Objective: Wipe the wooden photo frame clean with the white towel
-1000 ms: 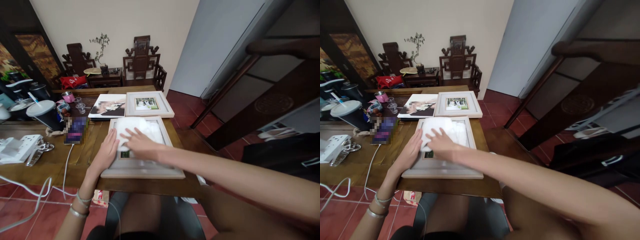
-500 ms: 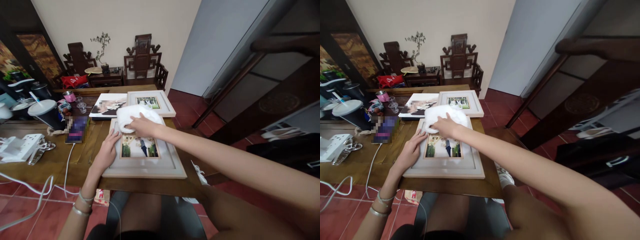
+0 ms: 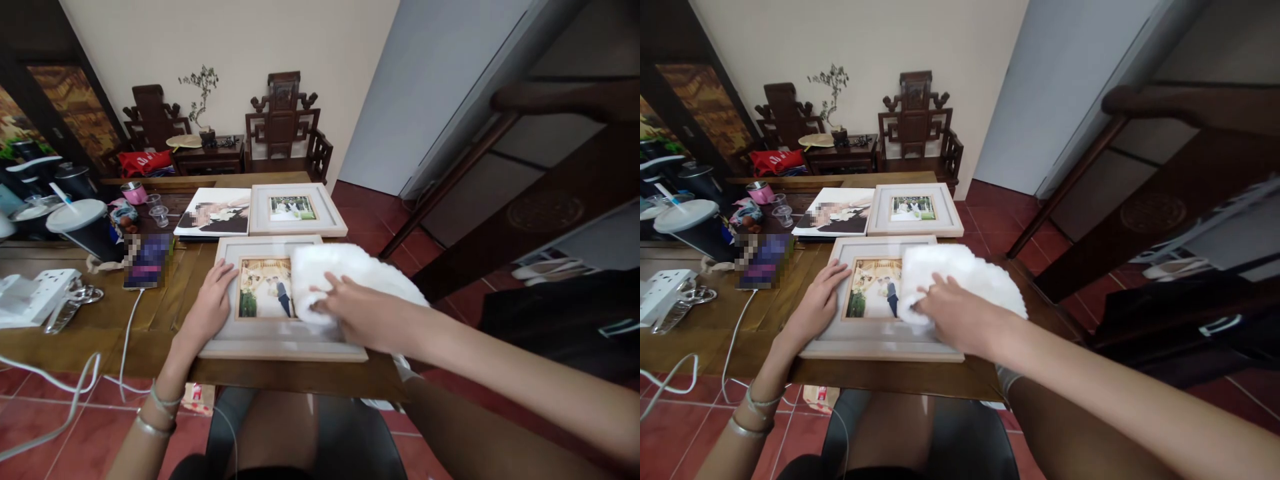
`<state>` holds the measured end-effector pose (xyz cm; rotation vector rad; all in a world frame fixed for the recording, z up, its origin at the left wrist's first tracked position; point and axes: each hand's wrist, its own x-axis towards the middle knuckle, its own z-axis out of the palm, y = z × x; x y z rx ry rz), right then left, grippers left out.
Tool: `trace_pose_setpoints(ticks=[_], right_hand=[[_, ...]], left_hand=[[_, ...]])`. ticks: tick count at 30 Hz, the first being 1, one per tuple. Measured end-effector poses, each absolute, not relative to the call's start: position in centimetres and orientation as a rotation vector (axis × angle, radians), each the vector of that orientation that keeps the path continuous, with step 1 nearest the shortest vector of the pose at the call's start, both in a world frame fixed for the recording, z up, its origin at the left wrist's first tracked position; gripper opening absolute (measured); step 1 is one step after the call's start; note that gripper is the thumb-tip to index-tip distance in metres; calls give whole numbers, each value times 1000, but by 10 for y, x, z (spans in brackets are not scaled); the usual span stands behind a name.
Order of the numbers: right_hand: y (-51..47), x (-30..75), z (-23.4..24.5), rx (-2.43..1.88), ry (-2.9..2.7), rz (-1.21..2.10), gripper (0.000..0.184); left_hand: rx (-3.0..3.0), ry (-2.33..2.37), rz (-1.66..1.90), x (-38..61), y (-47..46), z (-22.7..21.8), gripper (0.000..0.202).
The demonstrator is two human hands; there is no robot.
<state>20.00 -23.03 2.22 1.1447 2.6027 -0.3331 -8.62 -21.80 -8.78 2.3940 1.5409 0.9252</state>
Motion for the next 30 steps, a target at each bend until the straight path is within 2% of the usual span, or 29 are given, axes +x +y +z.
trace_pose_setpoints(ticks=[2, 5, 9, 13, 23, 27, 30], right_hand=[[-238, 201, 28, 1133, 2562, -405, 55], [-219, 206, 23, 1206, 2573, -398, 63], [-179, 207, -3, 1239, 2663, -42, 71], [-185, 200, -13, 1149, 2678, 148, 67], [-278, 187, 29, 965, 2509, -533, 63], [-255, 169, 20, 1054, 2589, -506, 70], [-219, 162, 2, 1136, 2702, -279, 74]], left_hand=[[2394, 1564, 889, -84, -218, -84, 53], [2401, 1534, 835, -83, -219, -78, 55], [2370, 1494, 824, -84, -222, -76, 58], [2332, 1474, 832, -84, -222, -78, 59], [2229, 1573, 769, -82, -221, -75, 47], [2211, 1620, 797, -79, -221, -74, 48], [2260, 1603, 819, -79, -220, -76, 47]])
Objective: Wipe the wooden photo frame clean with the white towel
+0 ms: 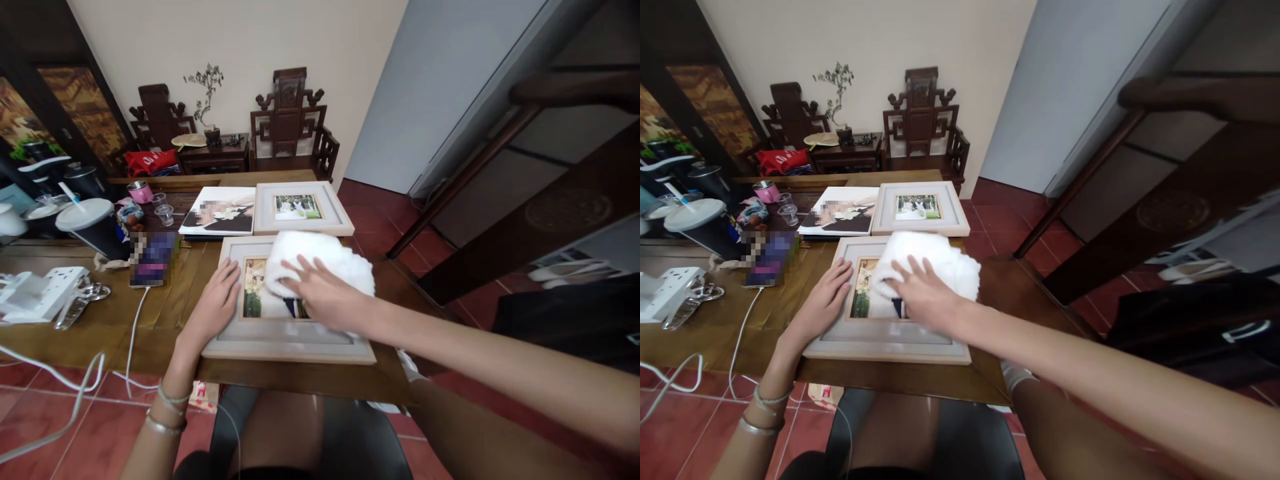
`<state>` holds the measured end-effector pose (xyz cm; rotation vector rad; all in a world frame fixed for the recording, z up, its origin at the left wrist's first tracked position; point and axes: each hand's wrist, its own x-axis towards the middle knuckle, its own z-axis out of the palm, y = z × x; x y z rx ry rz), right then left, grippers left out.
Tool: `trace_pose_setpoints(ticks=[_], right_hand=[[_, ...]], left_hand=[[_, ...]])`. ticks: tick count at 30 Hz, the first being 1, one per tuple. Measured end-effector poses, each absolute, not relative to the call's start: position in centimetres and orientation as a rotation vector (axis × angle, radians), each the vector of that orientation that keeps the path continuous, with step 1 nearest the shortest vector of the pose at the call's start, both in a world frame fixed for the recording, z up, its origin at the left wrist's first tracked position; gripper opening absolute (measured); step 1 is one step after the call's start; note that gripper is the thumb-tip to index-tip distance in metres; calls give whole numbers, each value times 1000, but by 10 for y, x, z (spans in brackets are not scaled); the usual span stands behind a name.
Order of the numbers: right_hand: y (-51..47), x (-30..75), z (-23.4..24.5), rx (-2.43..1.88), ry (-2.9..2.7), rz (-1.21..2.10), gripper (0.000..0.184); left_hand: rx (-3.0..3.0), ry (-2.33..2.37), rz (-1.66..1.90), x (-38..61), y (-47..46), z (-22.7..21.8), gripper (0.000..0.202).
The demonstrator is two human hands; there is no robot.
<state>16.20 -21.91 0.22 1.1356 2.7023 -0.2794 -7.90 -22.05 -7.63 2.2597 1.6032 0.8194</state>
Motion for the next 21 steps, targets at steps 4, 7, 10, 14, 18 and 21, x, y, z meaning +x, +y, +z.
trace_pose_setpoints(ticks=[4, 7, 10, 14, 18, 21], right_hand=[[-189, 160, -22, 1170, 2773, 0, 63], [-204, 158, -25, 1099, 2804, -69, 59], [-238, 155, -10, 1014, 2744, -383, 62], [-271, 157, 21, 849, 2668, -891, 61], [-265, 158, 24, 745, 2717, -943, 75], [-239, 152, 9, 795, 2708, -598, 87]], left_hand=[[2301, 1591, 834, -81, -219, -80, 46], [2327, 1574, 858, -83, -217, -84, 44], [2338, 1577, 878, -84, -217, -86, 44], [2338, 1582, 849, -83, -217, -85, 44], [2341, 1578, 829, -83, -218, -83, 45], [2341, 1574, 819, -84, -218, -83, 45]])
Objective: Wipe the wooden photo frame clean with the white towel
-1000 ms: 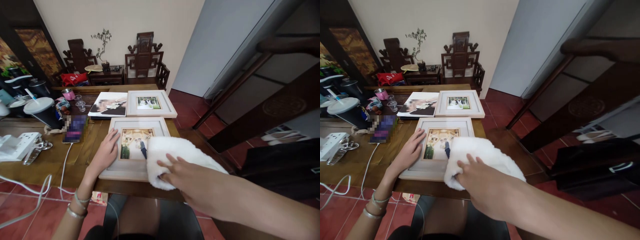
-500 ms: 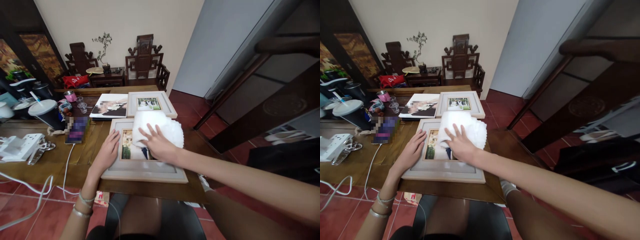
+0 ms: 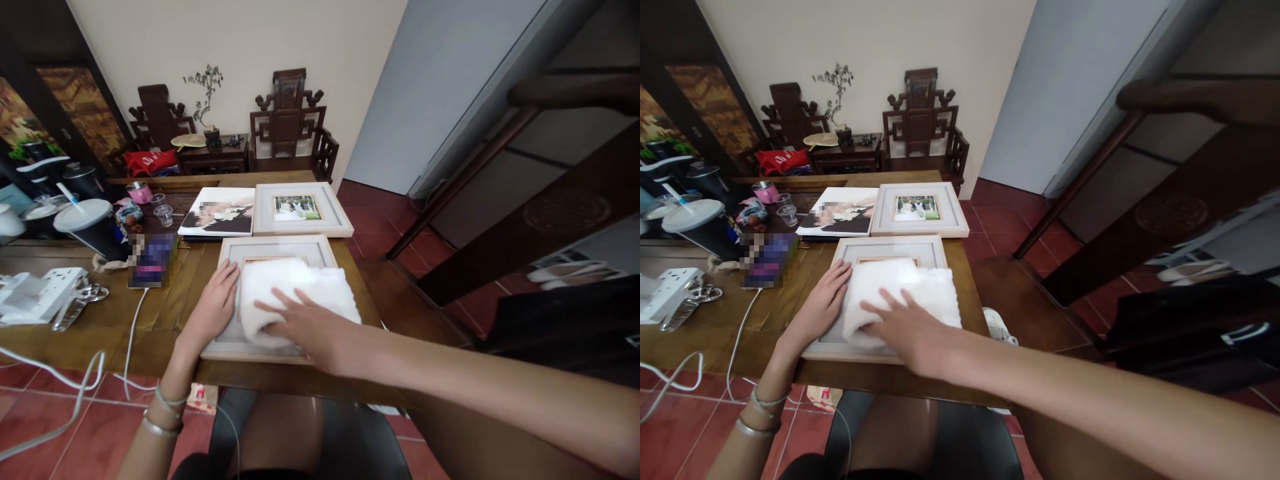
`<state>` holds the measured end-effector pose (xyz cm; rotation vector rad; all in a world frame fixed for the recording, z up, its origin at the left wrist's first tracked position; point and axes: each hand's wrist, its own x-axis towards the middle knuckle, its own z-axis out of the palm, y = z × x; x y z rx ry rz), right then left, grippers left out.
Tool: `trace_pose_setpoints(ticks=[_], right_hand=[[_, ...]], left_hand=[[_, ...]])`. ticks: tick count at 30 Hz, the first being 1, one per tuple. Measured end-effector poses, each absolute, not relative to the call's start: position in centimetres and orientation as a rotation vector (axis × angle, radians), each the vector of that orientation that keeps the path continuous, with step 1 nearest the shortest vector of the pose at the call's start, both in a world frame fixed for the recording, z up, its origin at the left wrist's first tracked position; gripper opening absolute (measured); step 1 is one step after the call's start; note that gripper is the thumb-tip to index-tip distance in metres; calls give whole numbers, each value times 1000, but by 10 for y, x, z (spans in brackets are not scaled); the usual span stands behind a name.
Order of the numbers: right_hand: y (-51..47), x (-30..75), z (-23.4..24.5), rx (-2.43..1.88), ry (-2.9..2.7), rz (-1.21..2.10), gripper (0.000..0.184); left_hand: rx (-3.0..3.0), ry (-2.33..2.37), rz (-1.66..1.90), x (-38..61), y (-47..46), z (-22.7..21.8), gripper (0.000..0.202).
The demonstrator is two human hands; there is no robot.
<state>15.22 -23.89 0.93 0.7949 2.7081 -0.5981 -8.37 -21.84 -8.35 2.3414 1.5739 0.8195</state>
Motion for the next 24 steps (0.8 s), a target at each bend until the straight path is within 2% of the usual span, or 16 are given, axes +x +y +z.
trace_pose_setpoints(ticks=[4, 8, 13, 17, 20, 22, 24], right_hand=[[-194, 135, -8, 935, 2671, -142, 86], [-181, 118, -19, 947, 2725, 15, 75], [-225, 120, -16, 816, 2852, -134, 59], [-248, 131, 10, 646, 2810, -514, 58], [-241, 131, 26, 615, 2737, -755, 48], [-235, 127, 26, 642, 2775, -694, 45], [-233, 120, 18, 672, 2857, -488, 50]], left_hand=[[2301, 1571, 823, -82, -219, -82, 47], [2153, 1590, 890, -77, -222, -74, 54], [2034, 1586, 983, -74, -227, -65, 62], [2035, 1574, 937, -74, -228, -64, 64], [2023, 1577, 887, -75, -228, -65, 64], [2009, 1581, 888, -75, -228, -65, 65], [1996, 1581, 910, -75, -228, -64, 65]])
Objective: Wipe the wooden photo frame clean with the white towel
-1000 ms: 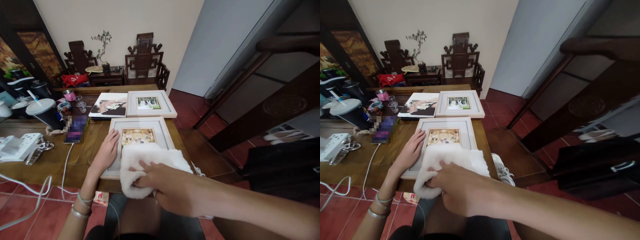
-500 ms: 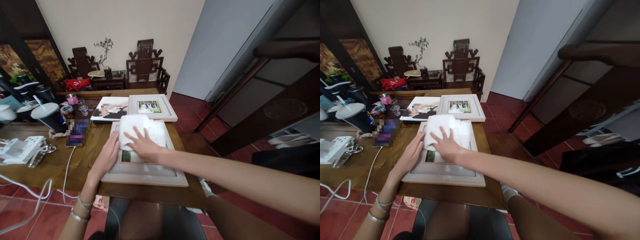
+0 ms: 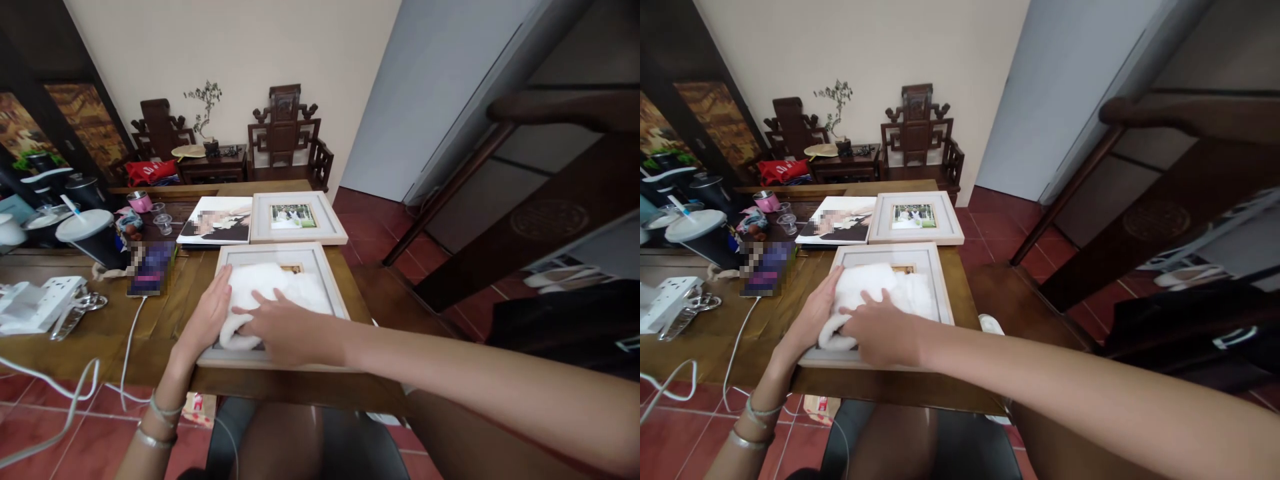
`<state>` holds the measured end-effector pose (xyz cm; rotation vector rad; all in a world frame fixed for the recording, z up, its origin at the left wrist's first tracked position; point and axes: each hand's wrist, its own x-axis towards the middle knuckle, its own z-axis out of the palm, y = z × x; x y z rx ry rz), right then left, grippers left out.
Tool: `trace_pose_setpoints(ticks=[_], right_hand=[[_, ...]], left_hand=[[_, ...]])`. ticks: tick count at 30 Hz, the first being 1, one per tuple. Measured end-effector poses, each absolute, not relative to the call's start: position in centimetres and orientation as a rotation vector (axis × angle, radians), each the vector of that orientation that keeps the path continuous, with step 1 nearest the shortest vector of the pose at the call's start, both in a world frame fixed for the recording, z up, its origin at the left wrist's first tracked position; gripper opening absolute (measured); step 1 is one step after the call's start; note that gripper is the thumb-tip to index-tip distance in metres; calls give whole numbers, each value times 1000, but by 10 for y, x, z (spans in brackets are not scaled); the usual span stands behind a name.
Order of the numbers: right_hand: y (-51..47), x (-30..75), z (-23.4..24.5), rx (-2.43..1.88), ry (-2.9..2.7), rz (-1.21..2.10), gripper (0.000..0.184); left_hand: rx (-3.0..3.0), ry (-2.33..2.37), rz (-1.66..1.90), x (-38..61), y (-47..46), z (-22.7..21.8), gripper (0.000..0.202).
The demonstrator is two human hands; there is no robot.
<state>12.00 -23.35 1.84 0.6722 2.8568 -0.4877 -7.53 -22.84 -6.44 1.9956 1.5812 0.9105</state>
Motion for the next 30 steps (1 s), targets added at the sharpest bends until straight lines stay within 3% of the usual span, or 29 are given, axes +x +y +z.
trace_pose_setpoints(ticks=[4, 9, 14, 17, 26, 30], right_hand=[[-244, 115, 1, 646, 2885, -262, 49], [-249, 139, 18, 662, 2707, -355, 50], [-246, 159, 49, 810, 2552, -437, 39], [-247, 152, 44, 754, 2622, -421, 36], [-252, 133, 16, 549, 2796, -441, 54], [-246, 163, 38, 630, 2663, -512, 40]], left_hand=[[2004, 1591, 923, -75, -228, -62, 64], [2117, 1645, 852, -78, -222, -71, 56], [2242, 1626, 869, -82, -218, -83, 50], [2263, 1616, 865, -82, -218, -83, 49], [2225, 1595, 796, -85, -218, -78, 51], [2266, 1624, 849, -84, -217, -82, 50]])
